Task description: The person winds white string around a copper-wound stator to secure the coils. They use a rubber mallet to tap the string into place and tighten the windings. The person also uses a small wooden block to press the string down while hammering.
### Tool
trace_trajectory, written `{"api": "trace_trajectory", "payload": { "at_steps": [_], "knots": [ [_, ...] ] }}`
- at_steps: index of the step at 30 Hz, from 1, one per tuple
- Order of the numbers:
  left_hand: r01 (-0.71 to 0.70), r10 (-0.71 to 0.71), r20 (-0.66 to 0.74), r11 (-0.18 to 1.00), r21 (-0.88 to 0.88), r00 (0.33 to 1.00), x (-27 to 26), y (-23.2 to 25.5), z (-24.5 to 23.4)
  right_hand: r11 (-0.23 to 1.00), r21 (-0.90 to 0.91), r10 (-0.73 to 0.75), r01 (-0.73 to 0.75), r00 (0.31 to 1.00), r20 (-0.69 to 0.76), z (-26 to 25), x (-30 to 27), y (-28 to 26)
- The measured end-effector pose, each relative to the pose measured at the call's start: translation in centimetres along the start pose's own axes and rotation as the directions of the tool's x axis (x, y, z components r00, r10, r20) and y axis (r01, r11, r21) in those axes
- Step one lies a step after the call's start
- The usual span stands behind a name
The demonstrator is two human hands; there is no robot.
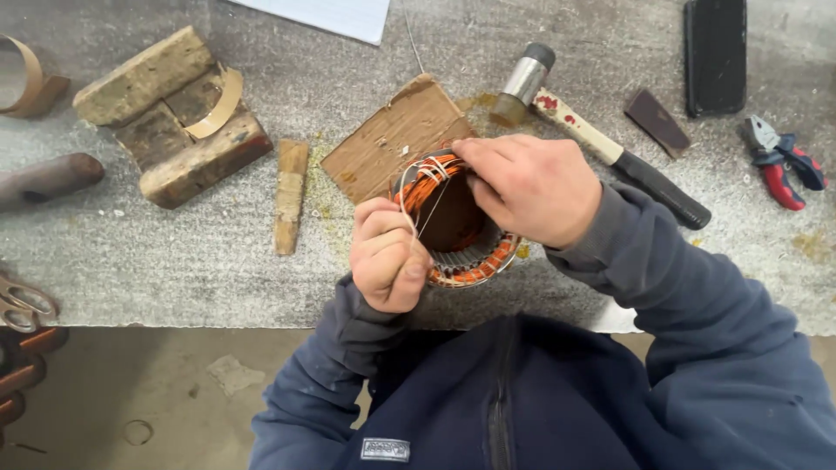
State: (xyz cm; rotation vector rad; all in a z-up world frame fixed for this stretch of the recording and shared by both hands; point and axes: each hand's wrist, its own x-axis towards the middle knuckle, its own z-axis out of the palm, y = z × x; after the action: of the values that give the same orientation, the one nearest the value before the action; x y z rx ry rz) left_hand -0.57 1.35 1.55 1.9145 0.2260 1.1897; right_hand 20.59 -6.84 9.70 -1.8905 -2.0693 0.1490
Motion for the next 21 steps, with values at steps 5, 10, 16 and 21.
{"api": "trace_trajectory", "payload": {
  "at_steps": [5, 10, 16, 21],
  "knots": [
    [-0.215, 0.220, 0.156, 0.975, -0.046, 0.963, 3.4, -0.6, -1.6, 0.991, -0.115, -0.067, 0.065, 0.998, -0.014, 0.4, 0.0, -0.3],
    [-0.273, 0.307, 0.175, 0.942, -0.193, 0.935, 3.6, -1.5, -1.0, 0.992, -0.117, -0.061, 0.056, 0.997, -0.040, 0.5, 0.3, -0.6],
    [-0.283, 0.316, 0.168, 0.940, -0.192, 0.934, 3.1, -1.6, -1.2, 0.989, -0.143, -0.046, 0.039, 0.998, -0.043, 0.4, 0.4, -0.6],
    [-0.188, 0.215, 0.157, 0.967, -0.171, 0.964, 2.5, -1.4, -1.4, 0.983, -0.132, -0.126, 0.126, 0.992, 0.009, 0.0, 0.7, -0.1]
  ]
}}
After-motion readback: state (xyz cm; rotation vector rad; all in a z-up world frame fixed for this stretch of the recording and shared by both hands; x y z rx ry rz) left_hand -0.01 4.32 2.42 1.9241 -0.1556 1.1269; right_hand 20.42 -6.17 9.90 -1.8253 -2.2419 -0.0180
